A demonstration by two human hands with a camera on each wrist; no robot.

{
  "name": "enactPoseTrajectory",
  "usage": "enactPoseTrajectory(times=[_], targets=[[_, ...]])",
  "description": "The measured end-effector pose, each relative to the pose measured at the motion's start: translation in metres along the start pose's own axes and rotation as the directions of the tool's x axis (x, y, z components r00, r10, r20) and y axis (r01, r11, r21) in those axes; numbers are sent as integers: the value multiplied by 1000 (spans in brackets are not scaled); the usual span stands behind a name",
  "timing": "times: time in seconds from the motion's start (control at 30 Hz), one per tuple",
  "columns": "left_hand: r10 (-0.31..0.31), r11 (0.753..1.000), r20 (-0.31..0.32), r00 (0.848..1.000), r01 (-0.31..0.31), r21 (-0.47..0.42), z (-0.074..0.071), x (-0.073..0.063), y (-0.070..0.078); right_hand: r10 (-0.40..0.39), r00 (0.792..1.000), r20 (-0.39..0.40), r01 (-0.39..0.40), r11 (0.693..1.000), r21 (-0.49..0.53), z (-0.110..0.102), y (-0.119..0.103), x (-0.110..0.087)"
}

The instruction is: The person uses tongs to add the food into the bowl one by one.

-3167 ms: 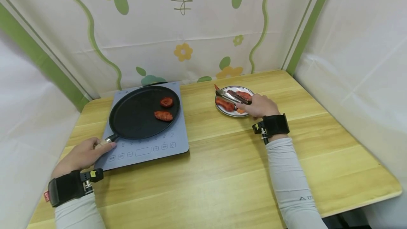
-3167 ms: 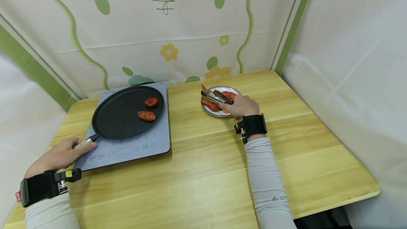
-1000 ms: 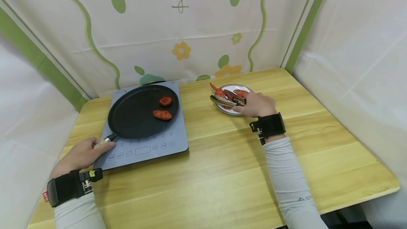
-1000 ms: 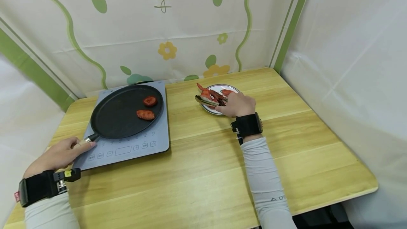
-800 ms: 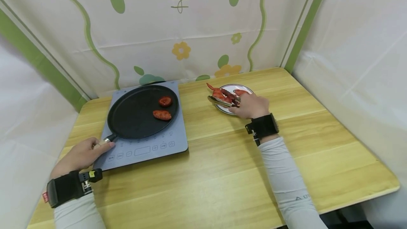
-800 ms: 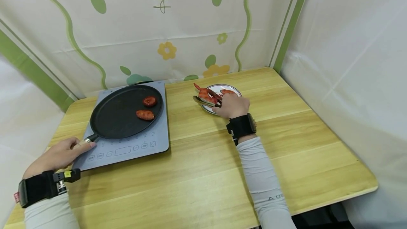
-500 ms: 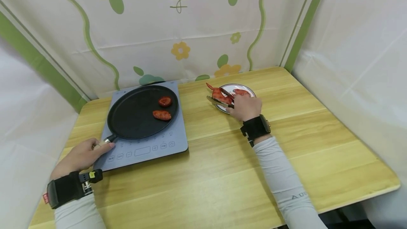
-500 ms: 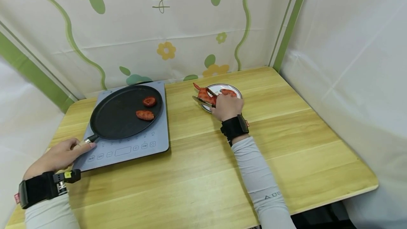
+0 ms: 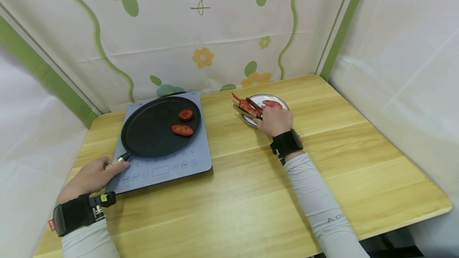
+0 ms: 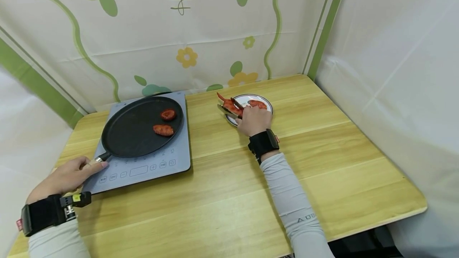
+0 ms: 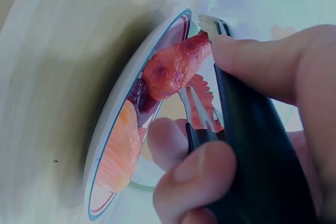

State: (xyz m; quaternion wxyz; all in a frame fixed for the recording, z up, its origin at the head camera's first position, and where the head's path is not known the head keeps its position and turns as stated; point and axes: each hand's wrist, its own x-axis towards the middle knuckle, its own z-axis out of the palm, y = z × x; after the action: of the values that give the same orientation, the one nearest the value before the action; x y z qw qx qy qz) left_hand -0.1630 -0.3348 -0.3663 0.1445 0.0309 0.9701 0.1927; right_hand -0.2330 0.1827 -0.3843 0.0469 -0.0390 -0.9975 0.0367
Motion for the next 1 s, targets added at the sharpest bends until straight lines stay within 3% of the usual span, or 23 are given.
enactPoseTrajectory(times=[0.3, 0.67, 1.0], targets=[[20, 1000, -21, 1000, -20, 7, 0, -1, 1, -4, 1000, -21, 8, 983, 186, -8, 15, 2], [-3, 1000, 4, 1000, 3, 7, 0, -1, 1, 22, 996, 84, -36, 984, 173, -8, 30, 6], [-4, 1000, 8, 1000, 4, 11, 0, 1, 0, 33, 996, 82, -52, 969, 243, 1, 43, 13]])
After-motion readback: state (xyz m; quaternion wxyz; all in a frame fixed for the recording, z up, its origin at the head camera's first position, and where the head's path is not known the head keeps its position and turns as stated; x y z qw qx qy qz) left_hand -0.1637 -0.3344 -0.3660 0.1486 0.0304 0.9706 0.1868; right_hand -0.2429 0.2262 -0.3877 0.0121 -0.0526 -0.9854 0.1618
